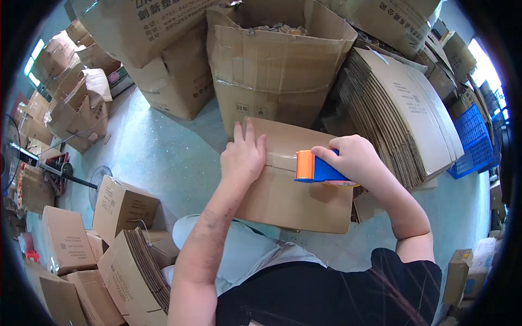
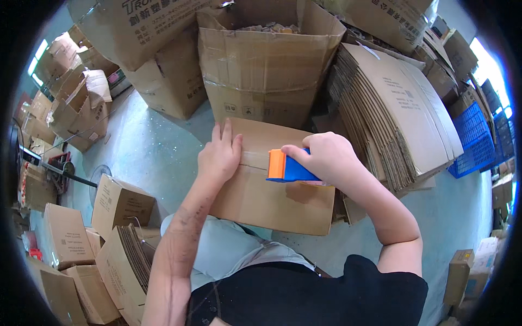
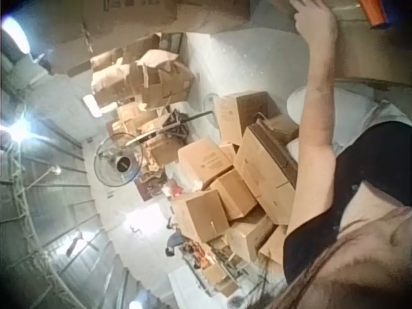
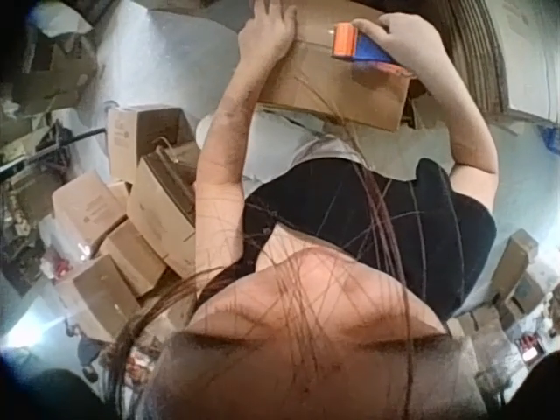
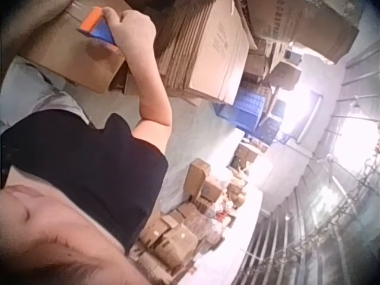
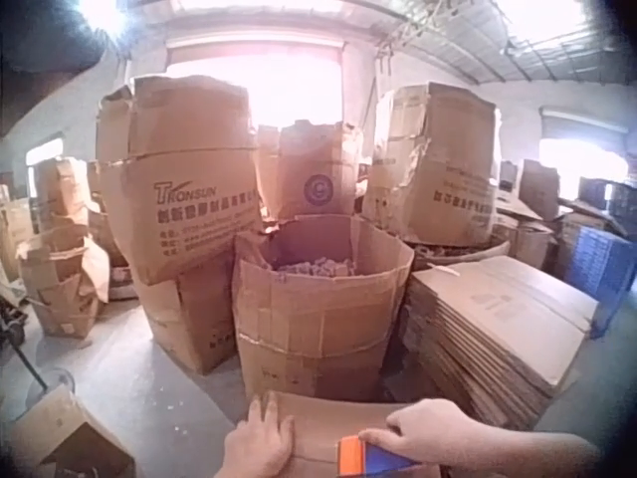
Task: The person assembles cardboard boxes and seals them with packing tape using a tape dispenser.
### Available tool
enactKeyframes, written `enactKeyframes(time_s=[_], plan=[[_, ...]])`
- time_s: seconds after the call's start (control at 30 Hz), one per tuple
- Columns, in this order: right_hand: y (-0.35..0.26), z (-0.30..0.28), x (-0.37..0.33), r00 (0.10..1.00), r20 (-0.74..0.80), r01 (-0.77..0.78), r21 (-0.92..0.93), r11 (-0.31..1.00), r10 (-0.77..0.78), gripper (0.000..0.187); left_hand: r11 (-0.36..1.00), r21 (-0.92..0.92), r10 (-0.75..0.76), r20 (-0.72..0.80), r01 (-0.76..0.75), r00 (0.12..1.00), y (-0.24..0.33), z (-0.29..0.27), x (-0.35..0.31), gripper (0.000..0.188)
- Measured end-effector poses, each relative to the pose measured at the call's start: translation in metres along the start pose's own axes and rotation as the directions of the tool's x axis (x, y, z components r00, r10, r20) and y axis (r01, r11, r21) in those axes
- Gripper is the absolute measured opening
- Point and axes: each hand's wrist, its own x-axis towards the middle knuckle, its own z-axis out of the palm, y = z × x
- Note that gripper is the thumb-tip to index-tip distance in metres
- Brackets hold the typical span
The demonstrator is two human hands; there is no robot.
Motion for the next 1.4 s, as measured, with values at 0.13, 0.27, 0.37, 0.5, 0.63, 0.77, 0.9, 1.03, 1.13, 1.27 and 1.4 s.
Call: enactKeyframes(time_s=[0.13, 0.27, 0.37, 0.5, 0.63, 0.77, 0.9, 1.03, 1.13, 1.27, 1.4], plan=[[0.011, -0.010, -0.029, 0.998, -0.034, 0.055, 0.110, 0.992, -0.052, 0.049, 0.999, -0.009, 0.043, -0.030, -0.044, 0.999, -0.013, -0.005, -0.008, 0.058], [0.051, -0.024, -0.051, 0.999, -0.005, 0.039, 0.116, 0.992, -0.038, 0.047, 0.996, -0.027, 0.078, -0.063, -0.079, 0.995, -0.035, -0.013, -0.015, 0.056], [0.088, -0.032, -0.081, 0.997, 0.042, 0.061, 0.183, 0.981, -0.070, 0.052, 0.997, -0.039, 0.061, 0.007, -0.061, 0.998, -0.047, -0.020, -0.016, 0.055], [0.122, -0.042, -0.126, 1.000, -0.022, -0.010, 0.256, 0.967, 0.016, 0.050, 0.999, -0.038, 0.032, 0.039, -0.031, 0.999, -0.049, -0.026, -0.019, 0.055], [0.152, -0.031, -0.155, 0.991, -0.095, -0.054, 0.316, 0.947, 0.089, 0.049, 0.999, -0.013, 0.033, 0.057, -0.032, 0.998, -0.042, -0.025, -0.017, 0.055], [0.164, -0.005, -0.156, 0.988, -0.079, -0.119, 0.194, 0.974, 0.136, 0.047, 1.000, -0.001, 0.029, 0.071, -0.029, 0.997, -0.038, -0.024, -0.019, 0.055], [0.172, 0.023, -0.145, 0.983, -0.005, -0.181, 0.179, 0.967, 0.185, 0.049, 1.000, -0.004, 0.024, 0.079, -0.024, 0.997, -0.039, -0.024, -0.022, 0.055], [0.170, 0.041, -0.135, 0.982, 0.009, -0.189, 0.119, 0.975, 0.189, 0.046, 1.000, 0.004, 0.027, 0.086, -0.027, 0.996, -0.038, -0.025, -0.022, 0.055], [0.159, 0.065, -0.117, 0.984, 0.025, -0.178, -0.004, 0.984, 0.178, 0.053, 0.998, 0.018, 0.057, 0.063, -0.059, 0.996, -0.038, -0.023, -0.022, 0.055], [0.127, 0.095, -0.090, 0.971, 0.041, -0.231, -0.129, 0.965, 0.237, 0.060, 0.995, 0.037, 0.095, 0.002, -0.095, 0.995, -0.036, -0.016, -0.022, 0.054], [0.093, 0.103, -0.075, 0.957, -0.018, -0.290, -0.152, 0.945, 0.290, 0.057, 0.997, 0.053, 0.063, -0.021, -0.061, 0.998, -0.031, -0.012, -0.026, 0.054]])
